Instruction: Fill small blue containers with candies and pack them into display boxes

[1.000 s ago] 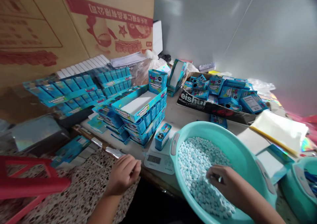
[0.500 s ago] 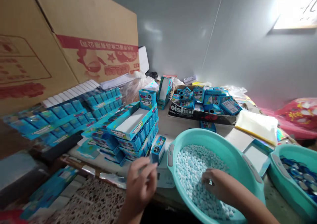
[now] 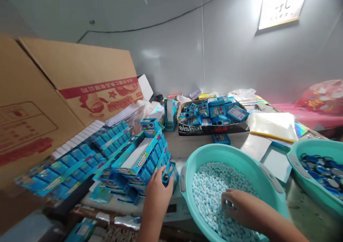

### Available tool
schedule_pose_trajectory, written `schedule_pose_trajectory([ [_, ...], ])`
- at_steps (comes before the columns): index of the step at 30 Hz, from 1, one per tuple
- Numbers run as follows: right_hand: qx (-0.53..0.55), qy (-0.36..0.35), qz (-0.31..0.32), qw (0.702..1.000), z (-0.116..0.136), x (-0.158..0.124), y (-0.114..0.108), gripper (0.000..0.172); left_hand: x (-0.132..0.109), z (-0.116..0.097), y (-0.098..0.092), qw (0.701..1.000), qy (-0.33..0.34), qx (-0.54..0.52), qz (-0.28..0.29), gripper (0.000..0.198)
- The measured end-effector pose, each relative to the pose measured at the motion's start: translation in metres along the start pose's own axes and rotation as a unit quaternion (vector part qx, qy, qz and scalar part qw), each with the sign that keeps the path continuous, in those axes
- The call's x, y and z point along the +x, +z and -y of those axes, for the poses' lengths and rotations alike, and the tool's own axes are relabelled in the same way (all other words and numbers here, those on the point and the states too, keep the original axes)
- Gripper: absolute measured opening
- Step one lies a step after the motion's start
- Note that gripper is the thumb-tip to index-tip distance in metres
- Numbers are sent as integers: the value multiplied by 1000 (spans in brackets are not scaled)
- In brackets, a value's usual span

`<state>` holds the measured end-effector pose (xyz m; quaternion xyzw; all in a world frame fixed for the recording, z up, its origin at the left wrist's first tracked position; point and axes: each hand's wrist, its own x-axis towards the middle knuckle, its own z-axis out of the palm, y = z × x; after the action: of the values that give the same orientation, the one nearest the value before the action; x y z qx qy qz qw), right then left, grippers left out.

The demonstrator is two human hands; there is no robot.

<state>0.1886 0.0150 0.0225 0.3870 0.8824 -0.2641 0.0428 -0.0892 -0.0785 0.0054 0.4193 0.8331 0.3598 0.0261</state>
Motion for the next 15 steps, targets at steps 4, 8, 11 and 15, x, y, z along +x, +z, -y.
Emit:
schedule_pose_trajectory([
  [4, 13, -10, 0, 1000, -1, 1, 4, 23, 0, 2, 3, 998, -36, -1, 41, 54],
  [8, 13, -10, -10, 1000, -2, 3, 9, 25, -1, 3, -39, 999, 13, -35, 37, 54],
  [11, 11, -15, -20, 1000, -2, 4, 9, 28, -2, -9, -102, 994, 90, -6, -65, 40],
  [15, 2, 0, -12, 1000, 0, 4, 6, 29, 25, -36, -166, 934, 127, 120, -310, 40],
])
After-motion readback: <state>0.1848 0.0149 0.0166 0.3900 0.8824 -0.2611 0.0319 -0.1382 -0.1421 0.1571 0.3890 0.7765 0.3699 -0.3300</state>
